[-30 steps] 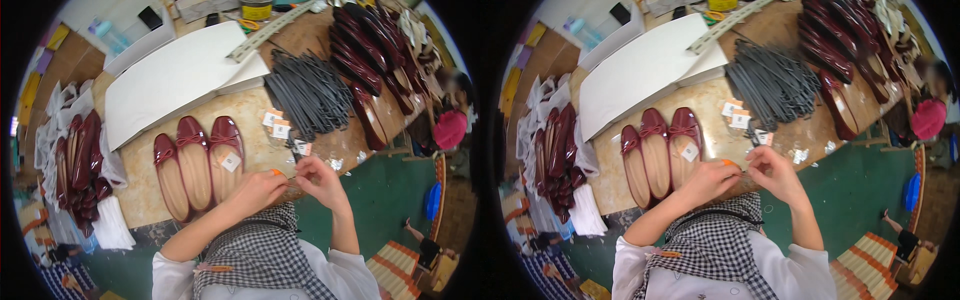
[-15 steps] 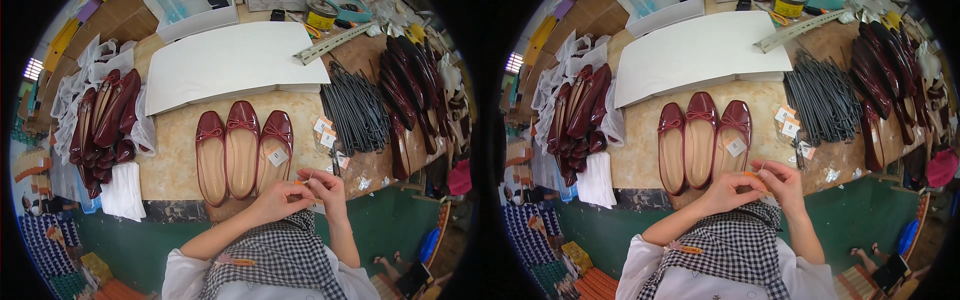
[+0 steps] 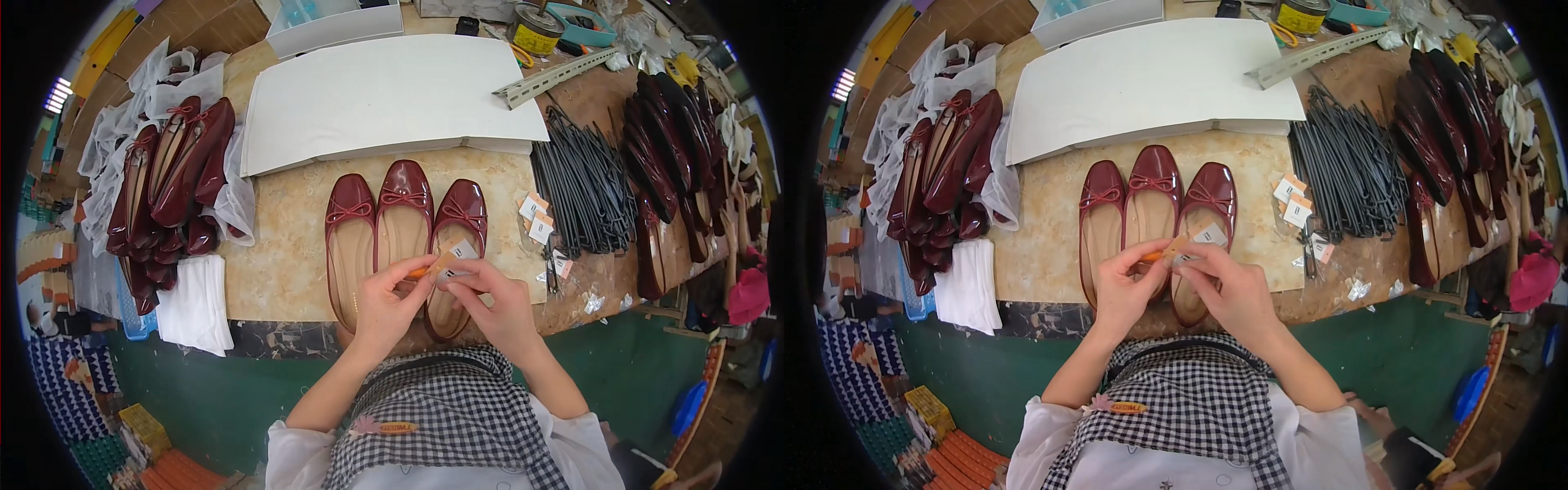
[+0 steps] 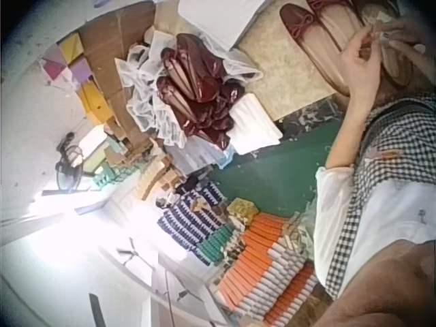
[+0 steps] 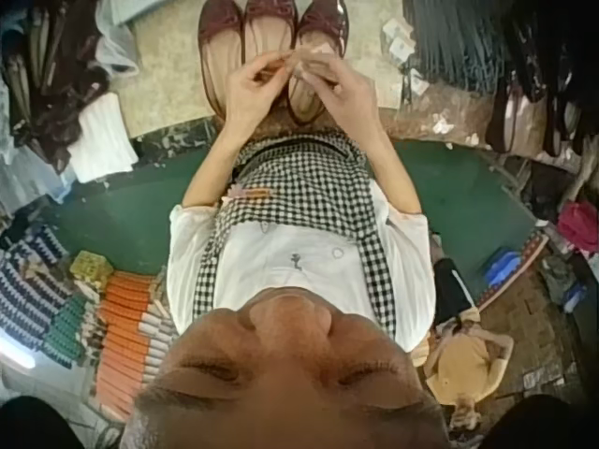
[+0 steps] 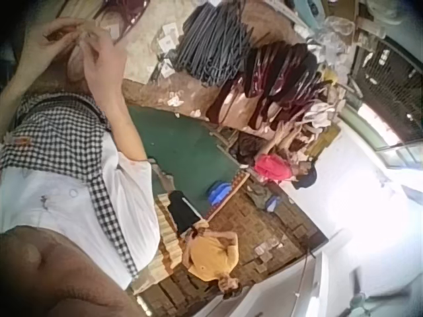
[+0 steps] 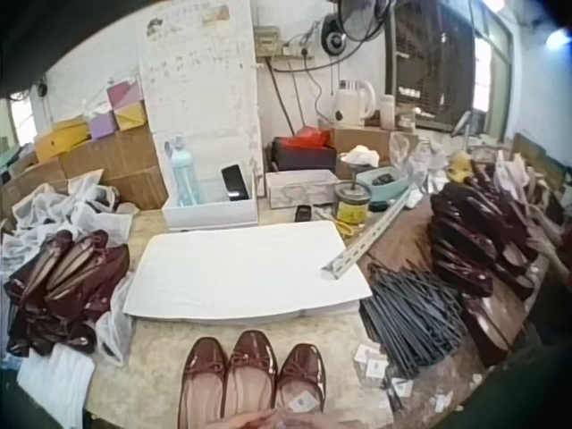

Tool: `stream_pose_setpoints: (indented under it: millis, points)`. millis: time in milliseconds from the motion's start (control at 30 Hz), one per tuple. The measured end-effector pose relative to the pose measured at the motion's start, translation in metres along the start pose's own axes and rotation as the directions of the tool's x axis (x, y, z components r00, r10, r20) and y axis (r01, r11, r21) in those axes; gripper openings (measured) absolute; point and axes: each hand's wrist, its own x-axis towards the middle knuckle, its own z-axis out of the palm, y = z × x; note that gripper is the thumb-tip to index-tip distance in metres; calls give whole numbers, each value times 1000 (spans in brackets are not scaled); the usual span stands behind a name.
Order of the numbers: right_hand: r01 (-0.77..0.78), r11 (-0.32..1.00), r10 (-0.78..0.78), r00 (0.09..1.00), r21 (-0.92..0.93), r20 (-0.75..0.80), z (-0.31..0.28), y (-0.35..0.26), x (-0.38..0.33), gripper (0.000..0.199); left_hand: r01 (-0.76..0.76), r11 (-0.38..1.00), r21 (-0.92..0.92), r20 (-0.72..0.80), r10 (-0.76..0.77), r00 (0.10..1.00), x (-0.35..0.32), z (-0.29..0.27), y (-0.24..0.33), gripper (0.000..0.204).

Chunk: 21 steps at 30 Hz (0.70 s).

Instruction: The person wipes the interior of maroon patent leather flats with a white cloth, inserts a metal shoe tree into each shoe, and attaches a small paper tag to the bow on the vamp. The person repeats this process for multiple pairs of shoes on a workbench.

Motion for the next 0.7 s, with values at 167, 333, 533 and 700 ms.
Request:
stream_pose_setpoints:
  millis: [167, 333, 533, 700]
  points:
    - [75, 980, -74, 997, -183, 8, 4, 13, 5, 10, -141, 974, 178, -38, 150, 988, -3, -1, 3, 19]
    - [26, 992, -25, 1000, -123, 14, 5, 12, 4, 9, -380, 814, 440, 58, 396, 916, -6, -3, 1, 19]
    - [-67, 998, 68, 980, -11, 187, -8, 10, 1, 21, -223, 973, 50, 166, 212, 963, 2, -16, 1, 13]
    - [332, 939, -328, 943, -94, 55, -7, 3, 17, 38, -493, 705, 510, 272, 412, 870, 2, -30, 13, 14]
